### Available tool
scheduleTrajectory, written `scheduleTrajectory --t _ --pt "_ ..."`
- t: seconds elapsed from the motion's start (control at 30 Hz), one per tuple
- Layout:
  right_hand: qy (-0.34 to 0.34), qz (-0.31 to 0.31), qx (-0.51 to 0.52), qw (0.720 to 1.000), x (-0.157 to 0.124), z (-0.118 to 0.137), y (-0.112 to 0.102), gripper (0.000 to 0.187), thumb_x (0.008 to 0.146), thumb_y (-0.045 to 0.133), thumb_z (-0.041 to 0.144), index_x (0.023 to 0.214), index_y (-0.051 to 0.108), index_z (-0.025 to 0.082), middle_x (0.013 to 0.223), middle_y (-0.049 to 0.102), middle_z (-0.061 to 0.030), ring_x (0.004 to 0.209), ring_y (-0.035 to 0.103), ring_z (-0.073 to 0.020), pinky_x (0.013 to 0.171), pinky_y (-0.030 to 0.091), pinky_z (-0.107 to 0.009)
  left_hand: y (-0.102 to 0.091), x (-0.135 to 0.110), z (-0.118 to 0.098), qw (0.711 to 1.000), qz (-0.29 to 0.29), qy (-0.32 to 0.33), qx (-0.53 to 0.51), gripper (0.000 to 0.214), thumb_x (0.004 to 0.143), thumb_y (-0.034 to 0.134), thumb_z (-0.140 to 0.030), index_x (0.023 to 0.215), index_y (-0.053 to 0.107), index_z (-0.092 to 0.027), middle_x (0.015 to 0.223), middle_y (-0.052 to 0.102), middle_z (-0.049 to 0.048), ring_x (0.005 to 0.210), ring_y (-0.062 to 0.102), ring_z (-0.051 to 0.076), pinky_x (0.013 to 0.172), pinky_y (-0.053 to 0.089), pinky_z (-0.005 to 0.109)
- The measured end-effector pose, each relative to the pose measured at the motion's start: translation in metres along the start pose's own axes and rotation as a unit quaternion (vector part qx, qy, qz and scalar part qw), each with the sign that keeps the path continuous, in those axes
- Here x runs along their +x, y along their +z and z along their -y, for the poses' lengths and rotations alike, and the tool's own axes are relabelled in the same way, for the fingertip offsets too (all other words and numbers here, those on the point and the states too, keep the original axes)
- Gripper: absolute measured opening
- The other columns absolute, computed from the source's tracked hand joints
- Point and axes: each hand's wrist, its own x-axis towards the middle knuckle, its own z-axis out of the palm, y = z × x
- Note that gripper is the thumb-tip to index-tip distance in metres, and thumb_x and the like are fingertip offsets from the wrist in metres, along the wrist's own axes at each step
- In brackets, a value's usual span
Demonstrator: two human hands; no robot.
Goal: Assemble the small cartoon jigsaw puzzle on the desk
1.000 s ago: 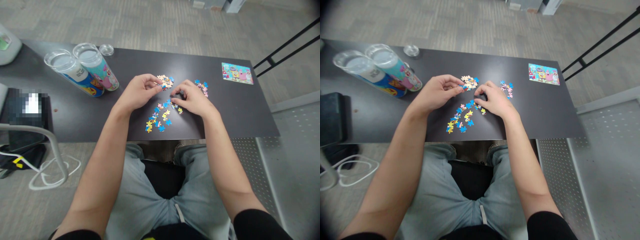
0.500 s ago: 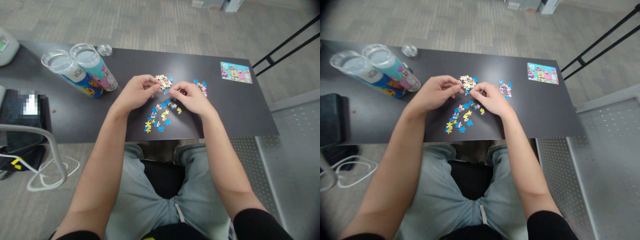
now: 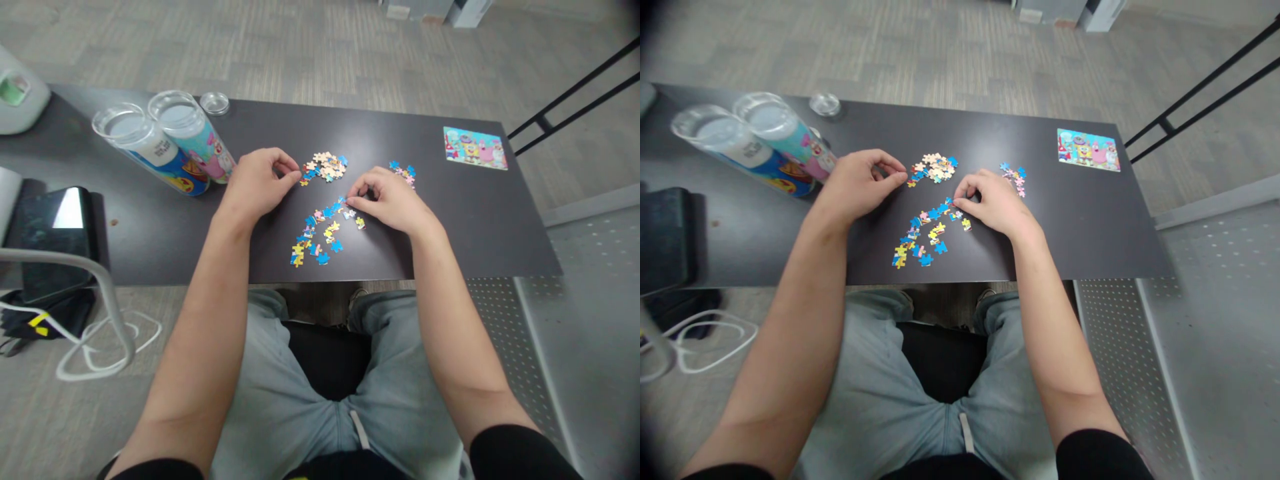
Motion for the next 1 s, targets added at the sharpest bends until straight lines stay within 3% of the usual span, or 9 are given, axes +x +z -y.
scheduleTrajectory --t 0.17,0.3,0.43,0.53,0.63,0.73,0.83,1.0 --pt "-0.004 0.069 0.042 0.997 -0.003 0.014 -0.004 0.018 0.111 0.095 0.052 0.102 0.093 0.037 0.11 0.077 -0.0069 0.094 0.064 -0.0294 0.097 0.057 -0.055 0.008 0.002 0.012 1.0 -0.011 0.026 -0.002 0.022 0.088 0.109 -0.041 0.102 0.094 -0.033 0.099 0.078 0.0035 0.085 0.061 0.026 0.085 0.053 0.044" --pt "0.015 0.074 0.054 0.996 -0.004 0.021 -0.006 0.035 0.11 0.096 0.07 0.099 0.092 0.037 0.106 0.078 -0.0068 0.092 0.061 -0.0294 0.095 0.056 -0.055 0.011 0.002 0.008 0.999 -0.006 0.026 0.022 0.019 0.088 0.11 -0.027 0.102 0.098 -0.032 0.105 0.071 0.0039 0.087 0.061 0.024 0.092 0.057 0.044" --pt "0.013 0.057 0.052 0.997 -0.003 0.021 -0.004 0.031 0.112 0.094 0.065 0.1 0.09 0.036 0.104 0.079 -0.0067 0.092 0.062 -0.0298 0.098 0.055 -0.055 0.013 0.001 -0.001 0.999 0.02 0.034 0.014 0.015 0.094 0.107 -0.019 0.103 0.1 -0.03 0.11 0.072 0.0047 0.087 0.06 0.023 0.096 0.058 0.042" --pt "-0.005 0.047 0.044 0.998 -0.001 0.021 0.003 0.019 0.119 0.086 0.054 0.116 0.094 0.037 0.107 0.079 -0.0069 0.098 0.066 -0.0307 0.103 0.057 -0.055 0.012 -0.003 -0.007 0.997 0.058 0.058 -0.002 0.016 0.096 0.104 -0.02 0.107 0.102 -0.03 0.118 0.076 0.0057 0.089 0.062 0.022 0.098 0.059 0.042" --pt "-0.016 0.044 0.015 0.999 0.002 0.025 0.012 0.027 0.122 0.081 0.053 0.143 0.096 0.043 0.116 0.08 -0.0081 0.11 0.072 -0.035 0.109 0.06 -0.058 0.006 -0.006 -0.01 0.991 0.094 0.091 -0.01 0.013 0.1 0.1 -0.027 0.112 0.104 -0.03 0.12 0.078 0.0061 0.091 0.065 0.023 0.1 0.06 0.043" --pt "-0.025 0.042 -0.029 0.998 0.006 0.026 0.021 0.032 0.123 0.081 0.055 0.149 0.098 0.049 0.122 0.08 -0.0103 0.114 0.075 -0.0394 0.11 0.062 -0.063 -0.001 -0.004 -0.002 0.996 0.05 0.068 -0.011 0.013 0.105 0.093 -0.034 0.115 0.1 -0.03 0.116 0.081 0.0055 0.087 0.065 0.022 0.097 0.061 0.044" --pt "-0.042 0.049 -0.055 0.996 0.008 0.024 0.025 0.031 0.123 0.08 0.053 0.145 0.101 0.05 0.122 0.079 -0.0111 0.114 0.077 -0.0403 0.108 0.061 -0.064 -0.003 0.0 0.014 1.0 -0.008 0.025 -0.01 0.017 0.098 0.099 -0.035 0.113 0.093 -0.031 0.121 0.084 0.0065 0.086 0.065 0.023 0.096 0.062 0.046" --pt "-0.064 0.08 -0.003 0.995 0.003 0.025 0.017 0.024 0.12 0.084 0.061 0.123 0.106 0.051 0.114 0.078 -0.0092 0.104 0.077 -0.0374 0.105 0.061 -0.062 0.002 0.003 0.029 0.999 -0.015 0.027 0.012 0.015 0.096 0.098 -0.036 0.109 0.094 -0.031 0.118 0.083 0.0075 0.087 0.067 0.025 0.095 0.06 0.047"
